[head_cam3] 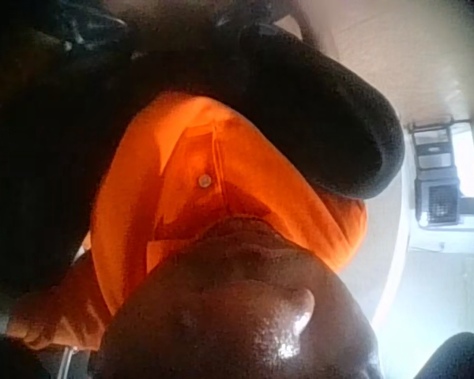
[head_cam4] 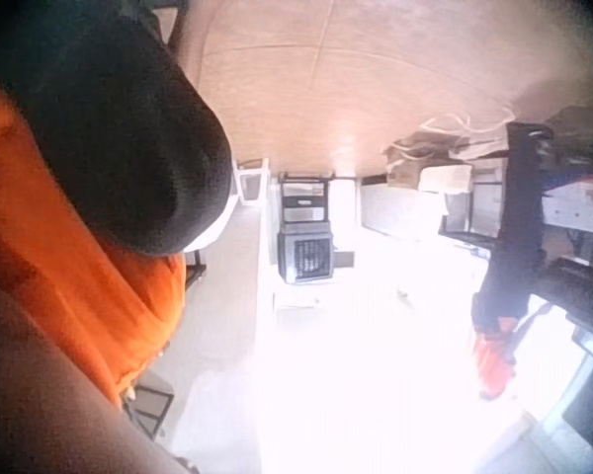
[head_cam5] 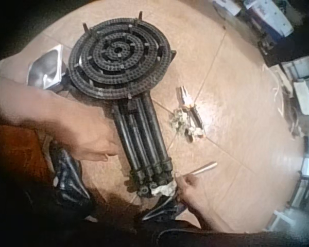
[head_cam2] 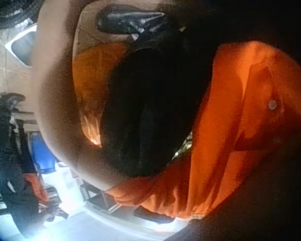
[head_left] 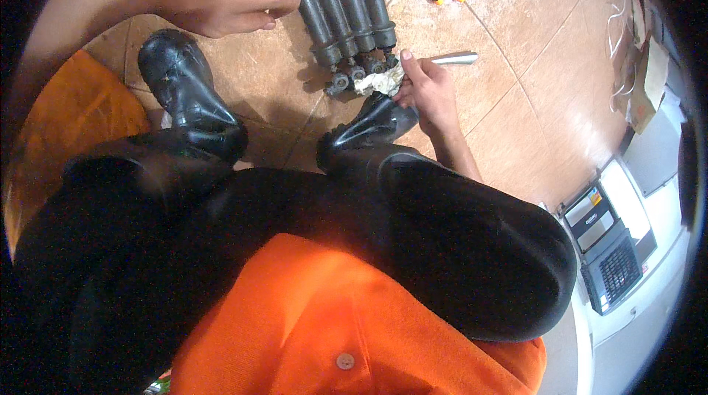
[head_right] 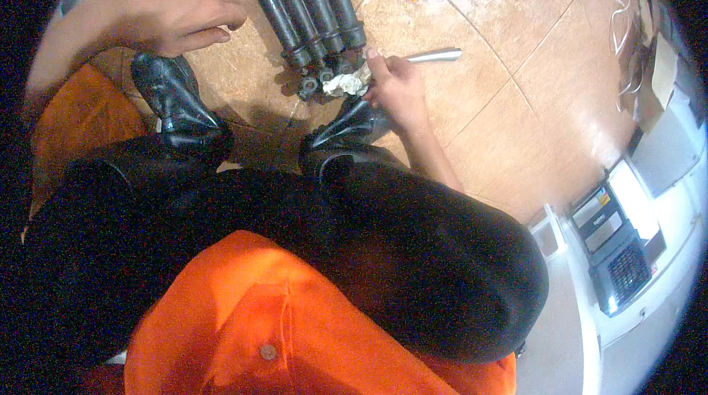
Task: The person sits on the floor and uses pliers to adjust a bolt on a mechanical part. They then wipe the part with a cloth, pick up a metal tray, and move to a different area to connect a hose to the part.
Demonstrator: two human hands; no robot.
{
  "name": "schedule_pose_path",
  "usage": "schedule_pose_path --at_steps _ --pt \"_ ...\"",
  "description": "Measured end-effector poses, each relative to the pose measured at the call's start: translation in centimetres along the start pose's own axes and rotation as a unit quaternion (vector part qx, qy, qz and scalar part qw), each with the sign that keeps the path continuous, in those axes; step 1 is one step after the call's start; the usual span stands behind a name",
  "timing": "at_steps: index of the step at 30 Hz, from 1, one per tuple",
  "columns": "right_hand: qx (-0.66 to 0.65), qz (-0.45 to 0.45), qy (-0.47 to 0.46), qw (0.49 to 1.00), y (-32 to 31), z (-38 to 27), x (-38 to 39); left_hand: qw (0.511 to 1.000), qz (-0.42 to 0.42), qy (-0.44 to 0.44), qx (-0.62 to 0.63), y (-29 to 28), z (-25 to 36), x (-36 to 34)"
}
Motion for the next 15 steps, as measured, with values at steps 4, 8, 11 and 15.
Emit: schedule_pose_path --at_steps 4,8,11,15 --pt "-0.195 -0.097 0.119 0.969 2.5 3.0 0.2 0.999 0.024 -0.001 0.041 -0.5 0.0 0.0" --pt "-0.157 -0.100 0.158 0.970 3.0 2.6 0.7 0.990 0.138 0.033 -0.010 -2.3 0.7 0.4" --pt "-0.126 -0.086 0.194 0.969 2.8 2.2 0.8 0.990 0.138 0.026 -0.006 -3.0 0.7 0.5" --pt "0.034 -0.064 0.147 0.986 1.7 2.2 -1.6 0.989 0.136 0.051 0.016 -2.4 0.8 0.5"
Point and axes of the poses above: each hand's wrist, its own x-axis away from the middle knuckle, its own y-axis out of the palm, z = x × y, the point moved 10 cm from there along -x, towards the middle knuckle, and after that the axes turned 8 degrees about -x, right-handed, at the moved point
